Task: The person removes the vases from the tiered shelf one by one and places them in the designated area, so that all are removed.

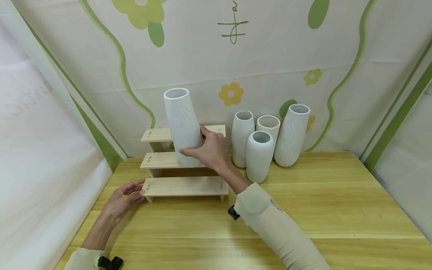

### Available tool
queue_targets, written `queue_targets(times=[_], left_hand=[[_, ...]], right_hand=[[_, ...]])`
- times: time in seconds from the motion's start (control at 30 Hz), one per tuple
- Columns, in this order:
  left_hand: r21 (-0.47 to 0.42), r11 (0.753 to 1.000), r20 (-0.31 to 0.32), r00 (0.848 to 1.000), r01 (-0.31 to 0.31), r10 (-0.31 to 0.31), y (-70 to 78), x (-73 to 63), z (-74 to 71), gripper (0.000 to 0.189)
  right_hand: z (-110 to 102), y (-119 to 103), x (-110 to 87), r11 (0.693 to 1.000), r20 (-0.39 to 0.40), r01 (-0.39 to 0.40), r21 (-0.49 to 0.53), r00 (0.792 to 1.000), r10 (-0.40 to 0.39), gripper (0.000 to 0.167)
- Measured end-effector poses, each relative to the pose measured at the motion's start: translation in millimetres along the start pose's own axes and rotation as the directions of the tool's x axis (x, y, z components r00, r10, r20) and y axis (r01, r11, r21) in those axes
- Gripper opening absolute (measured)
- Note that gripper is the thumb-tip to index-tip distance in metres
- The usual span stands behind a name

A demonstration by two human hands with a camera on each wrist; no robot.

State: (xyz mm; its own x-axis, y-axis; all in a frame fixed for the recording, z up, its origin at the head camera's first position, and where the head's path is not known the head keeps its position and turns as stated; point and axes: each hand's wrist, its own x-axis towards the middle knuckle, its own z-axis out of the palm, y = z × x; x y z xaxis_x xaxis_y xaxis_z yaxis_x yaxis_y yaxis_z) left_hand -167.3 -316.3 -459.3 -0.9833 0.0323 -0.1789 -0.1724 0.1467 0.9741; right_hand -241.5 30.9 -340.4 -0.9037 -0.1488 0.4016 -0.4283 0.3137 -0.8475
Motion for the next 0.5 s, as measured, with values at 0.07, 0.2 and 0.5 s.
queue_targets(times=[0.07, 0.2, 0.5], left_hand=[[0.001, 1.0, 0.002, 1.0, 0.001, -0.001, 0.0, -0.1, -0.1, 0.058], [0.002, 1.0, 0.002, 1.0, 0.0, 0.0, 0.5, 0.0, 0.1, 0.057], [0.0, 1.0, 0.002, 1.0, 0.0, 0.0, 0.2, 0.3, -0.3, 0.057]], right_hand=[[-3.7, 2.1, -0.9, 1.0, -0.008, 0.008, -0.009, 1.0, -0.008, 0.08], [-11.9, 4.9, -3.2, 1.0, -0.02, 0.019, -0.007, 1.0, -0.019, 0.079], [-26.0, 7.2, -10.3, 1.0, -0.067, 0.008, -0.024, 0.998, -0.01, 0.079]])
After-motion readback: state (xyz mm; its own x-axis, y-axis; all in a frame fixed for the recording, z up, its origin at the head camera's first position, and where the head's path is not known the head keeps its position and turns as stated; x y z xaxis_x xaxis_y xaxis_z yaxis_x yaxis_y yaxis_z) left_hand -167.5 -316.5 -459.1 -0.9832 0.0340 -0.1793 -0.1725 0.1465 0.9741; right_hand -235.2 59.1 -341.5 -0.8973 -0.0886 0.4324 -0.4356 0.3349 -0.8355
